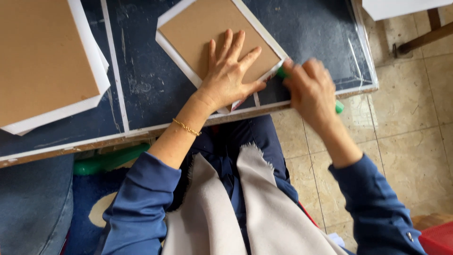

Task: Manually assembling invitations by applying glue to cardboard backings and attaching printed sheets.

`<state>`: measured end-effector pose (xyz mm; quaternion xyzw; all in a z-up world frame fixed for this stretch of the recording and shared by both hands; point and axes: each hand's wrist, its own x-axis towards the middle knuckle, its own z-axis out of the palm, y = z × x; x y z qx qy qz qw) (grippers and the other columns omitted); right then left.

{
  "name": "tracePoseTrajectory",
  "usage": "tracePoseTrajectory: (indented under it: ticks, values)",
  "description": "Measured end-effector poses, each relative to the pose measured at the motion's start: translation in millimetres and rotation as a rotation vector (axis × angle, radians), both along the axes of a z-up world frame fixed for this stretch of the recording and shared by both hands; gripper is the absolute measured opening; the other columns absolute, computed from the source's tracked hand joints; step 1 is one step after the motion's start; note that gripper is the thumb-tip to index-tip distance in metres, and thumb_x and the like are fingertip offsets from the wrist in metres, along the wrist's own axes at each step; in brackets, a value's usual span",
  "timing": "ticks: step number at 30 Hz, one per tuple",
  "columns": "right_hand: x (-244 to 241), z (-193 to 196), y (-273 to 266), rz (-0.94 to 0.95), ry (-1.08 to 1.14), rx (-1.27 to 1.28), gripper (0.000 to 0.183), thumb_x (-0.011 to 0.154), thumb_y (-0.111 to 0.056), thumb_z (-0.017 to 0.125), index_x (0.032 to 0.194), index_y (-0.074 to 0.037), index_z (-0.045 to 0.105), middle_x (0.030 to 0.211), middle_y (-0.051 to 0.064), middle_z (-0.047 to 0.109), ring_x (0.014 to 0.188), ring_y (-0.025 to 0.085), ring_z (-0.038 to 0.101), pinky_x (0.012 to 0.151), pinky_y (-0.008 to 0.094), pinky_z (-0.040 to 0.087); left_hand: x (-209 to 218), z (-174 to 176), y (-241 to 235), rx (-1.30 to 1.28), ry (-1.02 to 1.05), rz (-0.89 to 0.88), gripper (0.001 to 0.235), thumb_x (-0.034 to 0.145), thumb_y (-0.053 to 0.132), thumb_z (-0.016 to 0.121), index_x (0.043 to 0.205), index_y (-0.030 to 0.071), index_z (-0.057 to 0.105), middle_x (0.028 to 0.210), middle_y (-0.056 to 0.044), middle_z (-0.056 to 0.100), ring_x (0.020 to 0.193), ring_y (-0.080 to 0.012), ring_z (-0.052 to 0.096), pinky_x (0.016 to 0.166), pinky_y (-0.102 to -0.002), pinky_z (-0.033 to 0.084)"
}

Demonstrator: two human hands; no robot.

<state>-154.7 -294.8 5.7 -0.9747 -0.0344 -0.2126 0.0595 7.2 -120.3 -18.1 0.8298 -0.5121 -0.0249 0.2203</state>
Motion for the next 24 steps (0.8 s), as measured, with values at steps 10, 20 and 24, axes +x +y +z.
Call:
tracePoseTrajectory:
  ticks: [10, 20, 24]
  values:
    - [-6, 11, 29, -0.166, 0.071, -0.043, 0.034, 0.103, -0.013, 0.059, 0.136, -0.006, 0.053, 0.095, 0.012, 0.046, 0.082, 0.028, 0.052, 0.048, 0.039, 0.047, -5, 14, 13, -0.052, -0.005, -0.049, 0.071, 0.090, 0.054, 0.068, 0.143, 0.011, 0.051, 0.155, -0.025, 0.028, 0.144, -0.0470, 0.017, 0.111, -0.071, 0.013]
    - [-3, -3, 83, -0.073, -0.112, -0.144, 0.033, 0.095, -0.022, 0.065, 0.127, -0.011, 0.063, 0.084, 0.004, 0.044, 0.074, 0.027, 0.054, 0.056, 0.036, 0.049, -3, 8, 53, -0.010, -0.005, -0.100, 0.063, 0.089, 0.043, 0.072, 0.142, 0.015, 0.055, 0.151, -0.022, 0.041, 0.143, -0.0448, 0.031, 0.110, -0.067, 0.028]
    - [18, -9, 24, -0.193, -0.144, -0.208, 0.034, 0.093, -0.016, 0.073, 0.126, -0.013, 0.067, 0.084, 0.005, 0.045, 0.073, 0.025, 0.054, 0.054, 0.034, 0.050, -6, 5, 55, -0.047, 0.029, -0.101, 0.065, 0.092, 0.055, 0.066, 0.141, 0.014, 0.056, 0.151, -0.023, 0.040, 0.143, -0.0451, 0.030, 0.112, -0.066, 0.026]
